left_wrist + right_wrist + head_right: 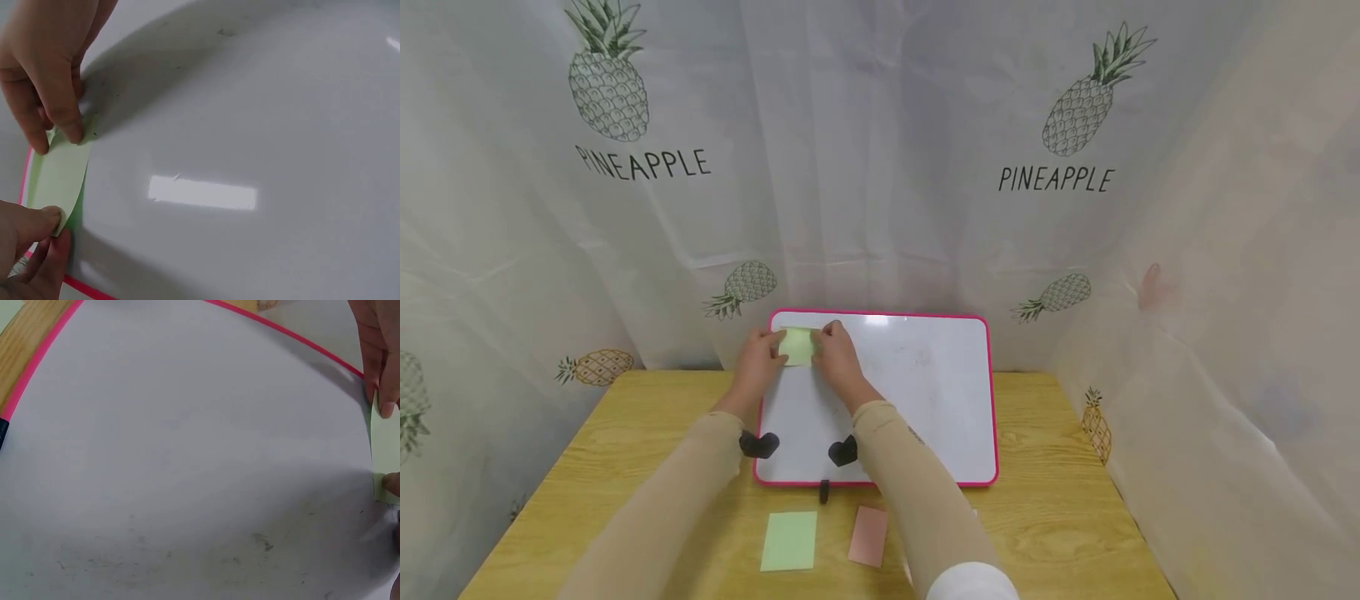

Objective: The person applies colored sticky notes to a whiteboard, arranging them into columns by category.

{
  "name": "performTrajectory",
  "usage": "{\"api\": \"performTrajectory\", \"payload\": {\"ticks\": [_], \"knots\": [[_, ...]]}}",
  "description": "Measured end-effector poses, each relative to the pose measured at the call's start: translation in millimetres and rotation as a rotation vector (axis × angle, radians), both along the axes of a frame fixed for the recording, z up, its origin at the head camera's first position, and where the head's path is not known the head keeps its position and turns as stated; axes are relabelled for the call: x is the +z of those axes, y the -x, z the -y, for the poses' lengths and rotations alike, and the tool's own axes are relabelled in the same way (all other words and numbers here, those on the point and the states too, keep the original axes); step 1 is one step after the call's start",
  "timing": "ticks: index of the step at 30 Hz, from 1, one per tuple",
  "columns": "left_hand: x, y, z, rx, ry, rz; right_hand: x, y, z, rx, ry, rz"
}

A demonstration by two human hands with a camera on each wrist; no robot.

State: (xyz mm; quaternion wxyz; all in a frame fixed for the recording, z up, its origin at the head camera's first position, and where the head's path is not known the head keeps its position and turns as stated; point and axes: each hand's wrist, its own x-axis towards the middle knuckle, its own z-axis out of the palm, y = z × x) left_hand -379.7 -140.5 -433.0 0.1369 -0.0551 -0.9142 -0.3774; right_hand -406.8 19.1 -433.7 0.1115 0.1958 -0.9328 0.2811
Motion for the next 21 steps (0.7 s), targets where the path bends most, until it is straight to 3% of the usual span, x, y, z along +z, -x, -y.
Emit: {"api": "performTrajectory", "payload": {"ticks": [5,12,16,21], "knots": [[-6.2,1.6,0.4,-0.031,0.076,-0.066,-3.4,1.7,-3.2,0.044,-0.114,-0.144],[-7.9,0.0,-0.6,-0.054,0.286,-0.134,-8.6,1.6,-7.8,0.040,-0.354,-0.302],[-7.5,-0.6,-2.2,-0.035,0.391,-0.122,-11.9,-0.1,-9.9,0.042,-0.407,-0.339],[-9.9,0.0,-3.1,-0.001,0.477,-0.088,-16.6,-1.5,-11.5,0.036,-0.478,-0.318]]}}
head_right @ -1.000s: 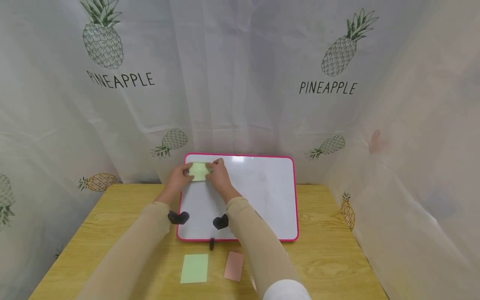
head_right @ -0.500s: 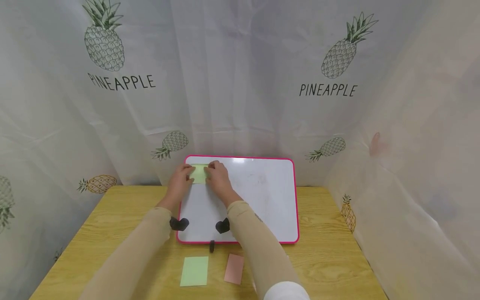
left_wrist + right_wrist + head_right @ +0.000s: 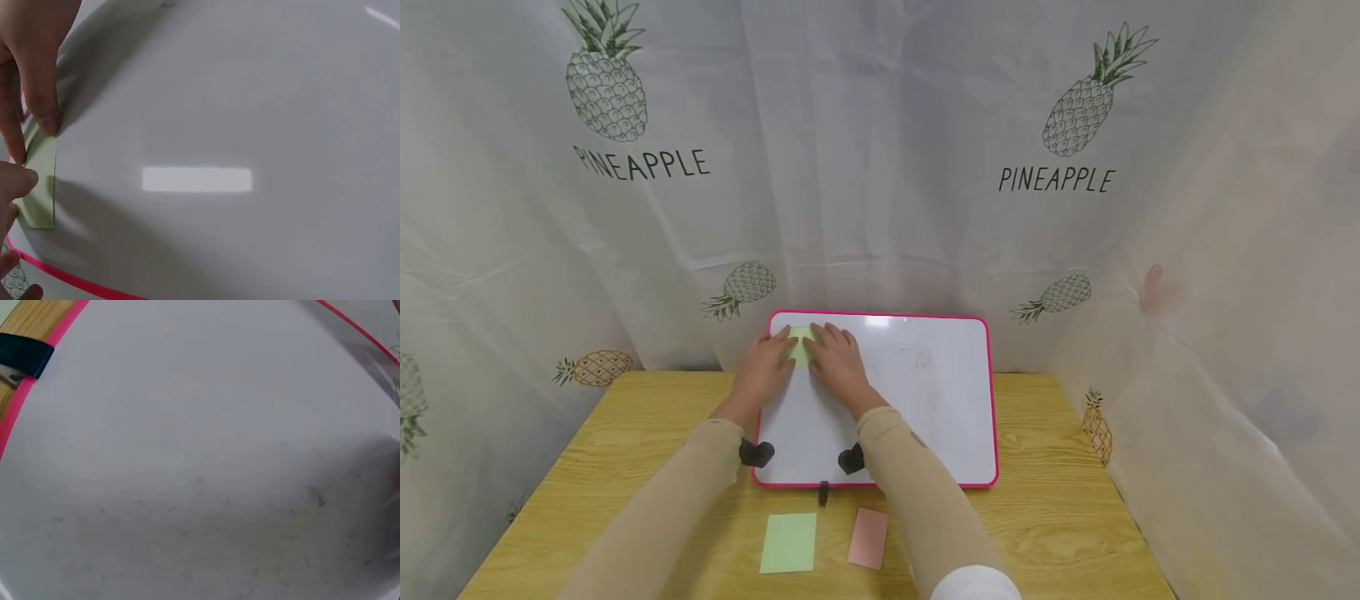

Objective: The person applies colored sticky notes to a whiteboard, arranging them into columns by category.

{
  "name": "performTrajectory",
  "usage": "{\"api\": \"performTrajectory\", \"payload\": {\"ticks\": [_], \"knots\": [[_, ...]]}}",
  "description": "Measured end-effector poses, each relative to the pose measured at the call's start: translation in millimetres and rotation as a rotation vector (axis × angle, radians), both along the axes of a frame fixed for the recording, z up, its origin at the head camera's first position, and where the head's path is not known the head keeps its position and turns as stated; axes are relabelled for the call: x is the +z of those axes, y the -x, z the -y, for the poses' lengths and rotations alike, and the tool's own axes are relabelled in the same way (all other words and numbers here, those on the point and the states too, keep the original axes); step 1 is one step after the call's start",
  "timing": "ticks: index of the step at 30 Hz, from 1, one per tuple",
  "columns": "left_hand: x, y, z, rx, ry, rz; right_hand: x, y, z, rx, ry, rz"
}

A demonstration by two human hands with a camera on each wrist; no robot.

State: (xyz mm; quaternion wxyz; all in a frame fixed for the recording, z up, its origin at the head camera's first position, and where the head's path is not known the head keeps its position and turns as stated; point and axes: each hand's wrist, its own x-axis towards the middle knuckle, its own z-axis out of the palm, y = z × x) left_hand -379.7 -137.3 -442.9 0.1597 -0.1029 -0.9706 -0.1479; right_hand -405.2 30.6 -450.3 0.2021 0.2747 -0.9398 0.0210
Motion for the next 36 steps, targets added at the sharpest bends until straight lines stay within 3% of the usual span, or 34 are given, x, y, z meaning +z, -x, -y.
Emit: {"api": "performTrajectory", "payload": {"ticks": [18,27,36], "knots": [[-7.1,-13.1,10.2,0.032,-0.050,0.048,2.4,-13.4,-13.3,-0.038,-0.044,0.055],[-4.5,-18.3,12.6,0.032,-0.088,0.056,6.0,-19.2,-18.5,-0.009,0.010,0.093],[2.6,-36.5,8.9,0.014,-0.096,0.027,7.2,-30.4,-22.9,0.069,0.132,0.122]]}}
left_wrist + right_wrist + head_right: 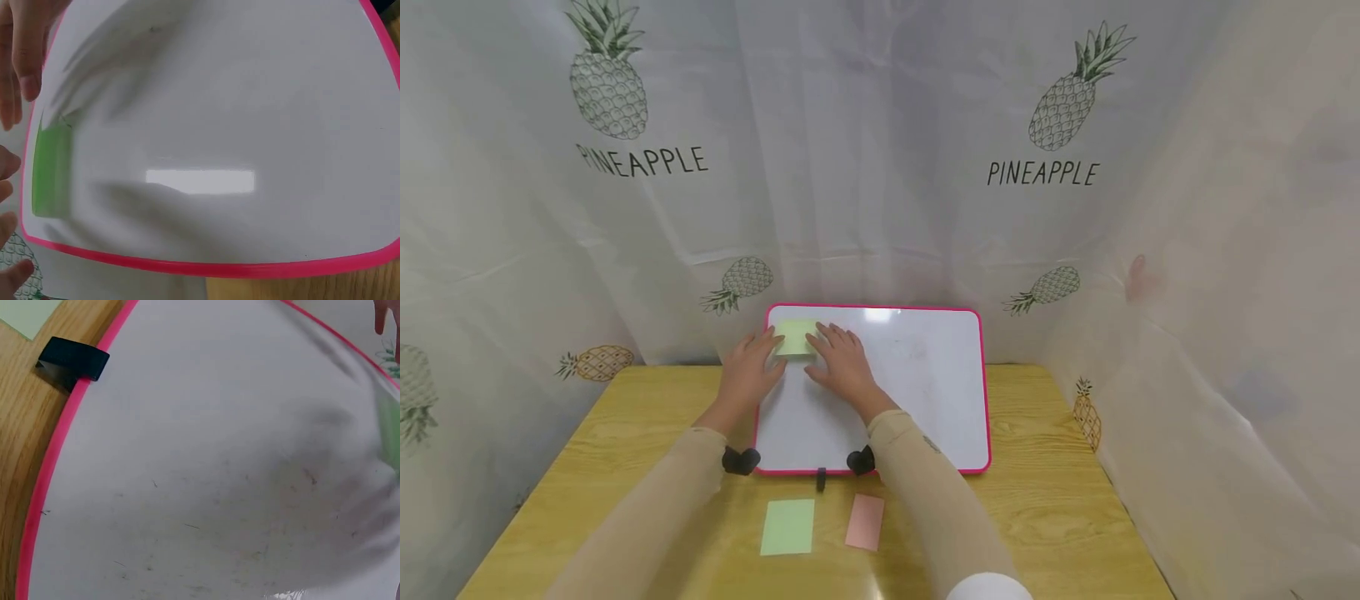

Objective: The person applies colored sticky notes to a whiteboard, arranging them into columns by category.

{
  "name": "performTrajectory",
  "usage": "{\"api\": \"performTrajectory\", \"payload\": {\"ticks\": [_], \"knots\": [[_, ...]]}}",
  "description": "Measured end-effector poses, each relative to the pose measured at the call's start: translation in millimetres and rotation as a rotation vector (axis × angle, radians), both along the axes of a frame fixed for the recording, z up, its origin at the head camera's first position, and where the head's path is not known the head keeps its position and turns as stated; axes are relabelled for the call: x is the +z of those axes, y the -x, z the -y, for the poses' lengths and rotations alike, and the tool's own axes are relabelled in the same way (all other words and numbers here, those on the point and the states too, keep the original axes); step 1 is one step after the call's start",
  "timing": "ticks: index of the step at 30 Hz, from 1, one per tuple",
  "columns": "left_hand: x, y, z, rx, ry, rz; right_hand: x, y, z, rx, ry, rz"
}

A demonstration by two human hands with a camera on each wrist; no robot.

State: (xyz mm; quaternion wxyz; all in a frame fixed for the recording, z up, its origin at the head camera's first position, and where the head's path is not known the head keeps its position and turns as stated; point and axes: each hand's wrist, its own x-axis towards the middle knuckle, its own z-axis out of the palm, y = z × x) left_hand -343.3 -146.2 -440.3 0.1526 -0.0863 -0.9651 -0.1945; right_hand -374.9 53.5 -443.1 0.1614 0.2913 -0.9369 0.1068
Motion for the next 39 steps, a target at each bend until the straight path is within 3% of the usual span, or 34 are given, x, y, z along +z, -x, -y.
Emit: {"api": "performTrajectory", "payload": {"ticks": [5,9,15,21,32,39], "knots": [[-2.0,-8.9,3.2,-0.023,0.004,-0.020,0.5,-12.1,-1.5,0.040,0.118,0.061],[-2.8,-19.8,5.1,-0.038,-0.047,-0.043,-1.2,-23.6,-3.6,0.055,0.230,0.126],[-3.1,-40.2,4.2,-0.062,-0.111,-0.022,-6.0,-41.0,-8.3,0.058,0.366,0.242],[-8.2,-55.0,4.2,-0.082,-0.176,-0.003,-11.0,-59.7,-13.0,0.127,0.549,0.363],[-23.0,-86.9,3.6,-0.125,-0.310,0.013,-26.6,-98.8,-20.4,0.180,0.713,0.481],[-41.6,-112.3,3.6,-0.078,-0.506,0.134,-39.7,-123.5,-21.2,0.210,0.806,0.574]]}}
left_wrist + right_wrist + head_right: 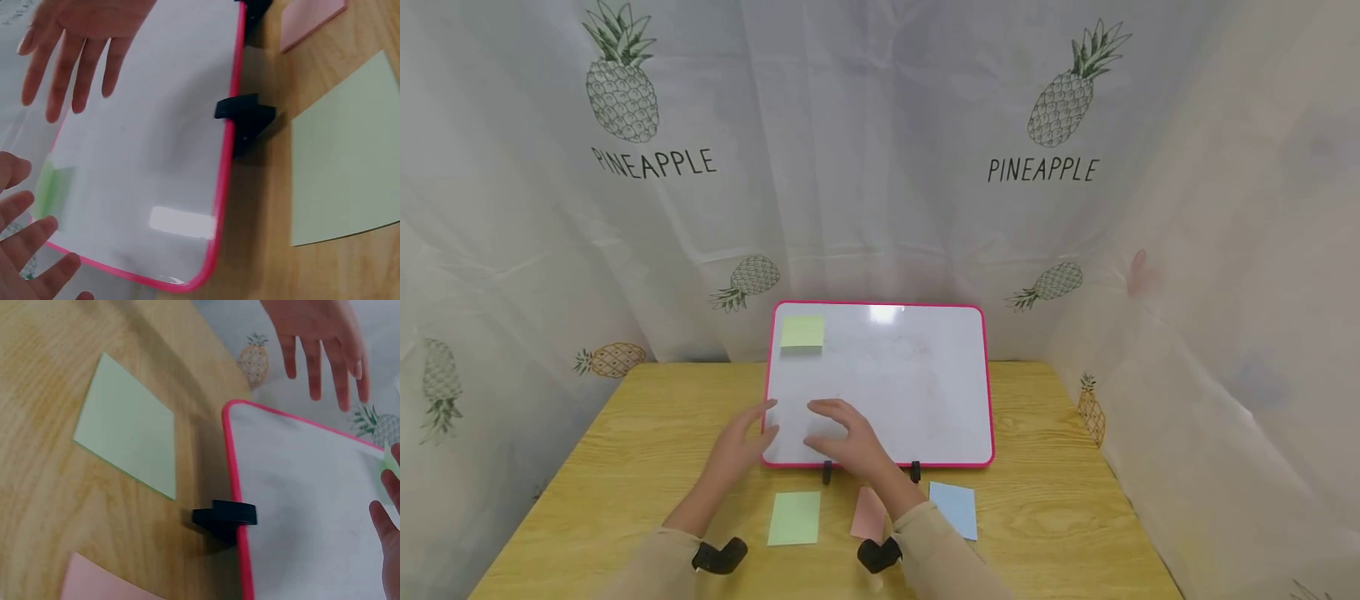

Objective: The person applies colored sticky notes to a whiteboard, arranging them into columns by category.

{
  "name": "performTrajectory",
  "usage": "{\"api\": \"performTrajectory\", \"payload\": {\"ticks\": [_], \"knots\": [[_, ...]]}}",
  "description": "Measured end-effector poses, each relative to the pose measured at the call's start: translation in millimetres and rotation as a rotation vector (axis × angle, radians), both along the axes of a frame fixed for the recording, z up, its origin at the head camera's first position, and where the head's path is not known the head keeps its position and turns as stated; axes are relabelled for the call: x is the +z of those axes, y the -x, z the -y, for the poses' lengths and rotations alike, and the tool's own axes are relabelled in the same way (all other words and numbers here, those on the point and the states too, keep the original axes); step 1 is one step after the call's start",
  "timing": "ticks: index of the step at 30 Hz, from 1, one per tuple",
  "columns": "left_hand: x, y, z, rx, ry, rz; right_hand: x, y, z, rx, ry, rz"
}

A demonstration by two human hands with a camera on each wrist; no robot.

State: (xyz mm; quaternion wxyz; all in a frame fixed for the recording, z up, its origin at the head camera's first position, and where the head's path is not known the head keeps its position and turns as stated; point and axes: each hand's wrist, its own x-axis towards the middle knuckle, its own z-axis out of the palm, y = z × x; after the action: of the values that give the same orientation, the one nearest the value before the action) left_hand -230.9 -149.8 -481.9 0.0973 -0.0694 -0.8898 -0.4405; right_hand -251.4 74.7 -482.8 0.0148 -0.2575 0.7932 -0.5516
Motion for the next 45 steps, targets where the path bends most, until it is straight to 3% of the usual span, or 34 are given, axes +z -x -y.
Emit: {"api": "performTrajectory", "payload": {"ticks": [5,10,18,23,28,32,38,45], "knots": [[-13.1,-12.1,-2.2,0.025,-0.034,0.050,-2.8,-15.4,-2.0,0.019,0.026,0.054],[-27.4,-26.9,-4.4,0.026,-0.088,0.082,0.0,-34.1,-7.0,0.092,0.106,0.084],[-45.3,-48.2,-5.4,0.033,-0.129,0.110,-18.1,-48.9,-5.2,0.088,0.172,0.191],[-58.9,-55.4,-3.1,0.035,-0.171,0.149,-43.6,-49.5,0.7,0.121,0.206,0.209],[-73.1,-61.2,0.5,-0.027,-0.200,0.206,-82.4,-47.5,7.8,0.120,0.238,0.221],[-84.2,-63.9,3.7,-0.088,-0.167,0.207,-98.7,-51.2,10.0,0.123,0.226,0.246],[-94.5,-64.5,7.3,-0.163,-0.054,0.203,-106.7,-55.0,11.3,0.143,0.180,0.230],[-98.5,-63.6,11.3,-0.237,0.070,0.109,-108.1,-54.7,11.7,0.123,0.092,0.200]]}}
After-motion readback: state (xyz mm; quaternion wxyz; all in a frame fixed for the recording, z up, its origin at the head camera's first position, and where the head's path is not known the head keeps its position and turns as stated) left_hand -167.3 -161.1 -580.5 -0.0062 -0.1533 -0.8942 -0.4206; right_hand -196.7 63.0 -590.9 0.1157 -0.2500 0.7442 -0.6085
